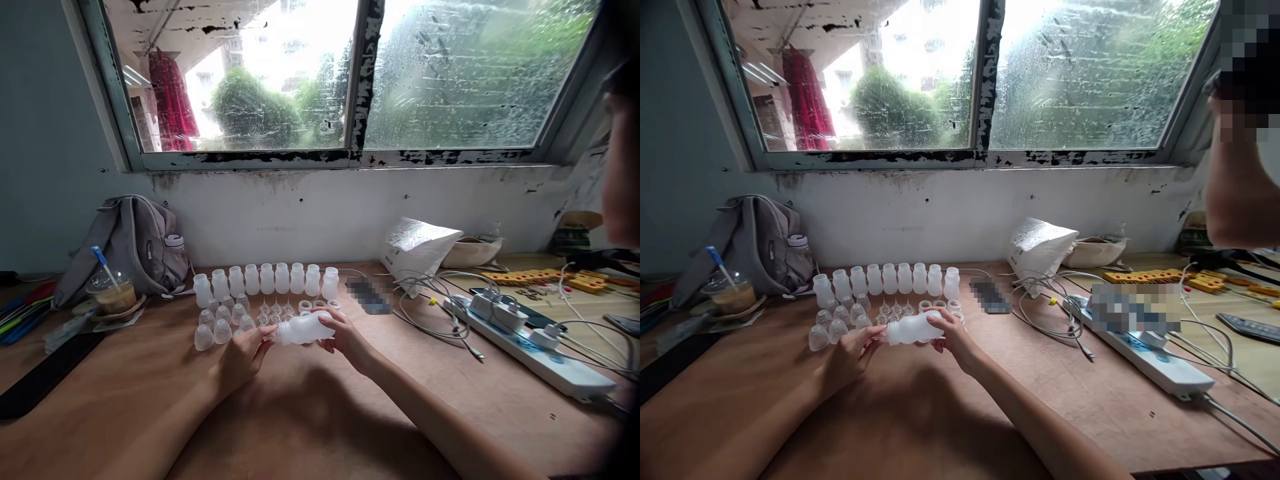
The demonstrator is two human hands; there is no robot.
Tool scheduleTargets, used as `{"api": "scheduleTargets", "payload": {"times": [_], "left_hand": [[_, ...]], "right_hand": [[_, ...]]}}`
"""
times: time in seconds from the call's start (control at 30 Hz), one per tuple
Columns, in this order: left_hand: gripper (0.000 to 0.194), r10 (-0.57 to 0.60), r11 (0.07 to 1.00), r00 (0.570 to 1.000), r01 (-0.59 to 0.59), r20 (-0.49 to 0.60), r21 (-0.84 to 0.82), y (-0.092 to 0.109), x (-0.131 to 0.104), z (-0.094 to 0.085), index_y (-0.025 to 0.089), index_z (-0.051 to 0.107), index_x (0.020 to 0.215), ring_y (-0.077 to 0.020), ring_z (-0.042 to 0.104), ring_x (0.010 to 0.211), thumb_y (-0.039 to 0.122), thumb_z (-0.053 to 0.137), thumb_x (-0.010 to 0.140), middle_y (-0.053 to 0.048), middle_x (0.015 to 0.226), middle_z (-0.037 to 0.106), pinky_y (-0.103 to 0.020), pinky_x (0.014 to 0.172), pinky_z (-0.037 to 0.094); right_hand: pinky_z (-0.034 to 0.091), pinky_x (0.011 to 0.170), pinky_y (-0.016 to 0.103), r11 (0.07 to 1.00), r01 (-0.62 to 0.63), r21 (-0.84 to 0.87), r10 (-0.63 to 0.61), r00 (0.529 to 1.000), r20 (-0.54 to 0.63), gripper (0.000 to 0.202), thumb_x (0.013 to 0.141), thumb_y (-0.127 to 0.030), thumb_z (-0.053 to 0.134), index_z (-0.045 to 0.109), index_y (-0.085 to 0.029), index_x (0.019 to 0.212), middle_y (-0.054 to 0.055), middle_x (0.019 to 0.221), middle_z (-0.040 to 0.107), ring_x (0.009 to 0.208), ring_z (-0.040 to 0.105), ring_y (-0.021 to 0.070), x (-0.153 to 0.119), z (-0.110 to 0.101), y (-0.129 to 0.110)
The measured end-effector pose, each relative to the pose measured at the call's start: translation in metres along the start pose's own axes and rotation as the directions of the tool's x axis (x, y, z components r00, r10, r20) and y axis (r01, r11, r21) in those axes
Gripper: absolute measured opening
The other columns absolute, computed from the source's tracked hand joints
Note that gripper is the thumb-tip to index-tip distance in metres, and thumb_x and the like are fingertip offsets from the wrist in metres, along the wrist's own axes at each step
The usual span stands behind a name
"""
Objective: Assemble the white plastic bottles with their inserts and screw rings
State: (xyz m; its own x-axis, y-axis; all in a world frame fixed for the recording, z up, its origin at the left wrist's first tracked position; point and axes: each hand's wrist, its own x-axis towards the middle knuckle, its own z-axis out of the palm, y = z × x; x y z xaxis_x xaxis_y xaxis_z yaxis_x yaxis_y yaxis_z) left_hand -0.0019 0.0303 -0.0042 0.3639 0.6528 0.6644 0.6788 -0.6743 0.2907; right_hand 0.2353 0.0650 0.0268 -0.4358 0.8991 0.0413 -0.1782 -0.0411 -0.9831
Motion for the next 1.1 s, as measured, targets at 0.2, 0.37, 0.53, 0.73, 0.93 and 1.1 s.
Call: {"api": "scheduleTargets", "payload": {"times": [0.2, 0.37, 0.53, 0.73, 0.93, 1.1], "left_hand": [[0.028, -0.043, 0.997, 0.999, 0.044, -0.017, 0.068, 0.006, 0.003, -0.006, 0.016, 0.054, 0.07, -0.0112, 0.049, 0.054, 0.027, 0.034, 0.087, -0.002, 0.061, 0.055, -0.021, 0.053, 0.037], [0.048, -0.416, 0.879, 0.907, 0.418, 0.059, -0.228, 0.011, 0.008, -0.003, 0.017, 0.046, 0.05, -0.0093, 0.04, 0.039, 0.039, 0.026, 0.088, 0.003, 0.04, 0.04, -0.021, 0.046, 0.033], [0.054, -0.478, 0.842, 0.864, 0.502, 0.158, -0.197, 0.009, 0.008, 0.004, 0.017, 0.045, 0.042, -0.0096, 0.039, 0.038, 0.047, 0.031, 0.084, 0.003, 0.036, 0.038, -0.021, 0.047, 0.031], [0.044, -0.432, 0.89, 0.87, 0.454, 0.237, -0.047, 0.012, 0.004, 0.009, 0.017, 0.052, 0.053, -0.0103, 0.041, 0.042, 0.049, 0.039, 0.081, 0.002, 0.044, 0.046, -0.021, 0.045, 0.027], [0.031, -0.497, 0.835, 0.867, 0.483, 0.015, -0.264, 0.019, 0.011, 0.004, 0.018, 0.053, 0.078, -0.0102, 0.045, 0.05, 0.048, 0.046, 0.078, 0.001, 0.063, 0.051, -0.021, 0.049, 0.035], [0.037, -0.588, 0.603, 0.803, 0.515, 0.098, -0.609, 0.022, 0.02, -0.002, 0.016, 0.051, 0.095, -0.0076, 0.04, 0.044, 0.049, 0.047, 0.077, 0.005, 0.056, 0.044, -0.019, 0.041, 0.032]], "right_hand": [[0.033, 0.041, 0.019, 1.0, 0.01, -0.009, -0.01, 1.0, 0.005, 0.034, 0.073, -0.04, 0.055, 0.051, -0.02, 0.1, 0.002, 0.079, 0.054, 0.05, 0.049, 0.0081, -0.003, 0.004, -0.001], [0.039, 0.051, 0.021, 0.992, 0.109, -0.058, -0.111, 0.993, -0.035, 0.031, 0.068, -0.03, 0.06, 0.051, -0.022, 0.096, 0.002, 0.085, 0.055, 0.066, 0.052, 0.0126, -0.003, 0.004, -0.005], [0.04, 0.056, 0.022, 0.981, 0.174, -0.089, -0.185, 0.972, -0.143, 0.035, 0.061, -0.024, 0.064, 0.043, -0.023, 0.09, -0.001, 0.083, 0.053, 0.071, 0.052, 0.0142, -0.001, 0.0, -0.004], [0.044, 0.066, 0.027, 0.842, 0.369, -0.395, -0.438, 0.893, -0.101, 0.033, 0.067, -0.024, 0.062, 0.037, -0.024, 0.088, 0.003, 0.107, 0.047, 0.09, 0.051, 0.0181, -0.001, 0.003, 0.011], [0.041, 0.082, 0.04, 0.375, 0.567, -0.733, -0.711, 0.684, 0.166, 0.024, 0.072, -0.017, 0.057, 0.039, -0.024, 0.087, 0.009, 0.111, 0.045, 0.104, 0.046, 0.0239, -0.001, 0.006, 0.028], [0.042, 0.083, 0.043, 0.189, 0.627, -0.756, -0.681, 0.638, 0.359, 0.029, 0.074, -0.01, 0.05, 0.039, -0.024, 0.096, 0.011, 0.115, 0.043, 0.108, 0.044, 0.0255, -0.002, 0.007, 0.037]]}}
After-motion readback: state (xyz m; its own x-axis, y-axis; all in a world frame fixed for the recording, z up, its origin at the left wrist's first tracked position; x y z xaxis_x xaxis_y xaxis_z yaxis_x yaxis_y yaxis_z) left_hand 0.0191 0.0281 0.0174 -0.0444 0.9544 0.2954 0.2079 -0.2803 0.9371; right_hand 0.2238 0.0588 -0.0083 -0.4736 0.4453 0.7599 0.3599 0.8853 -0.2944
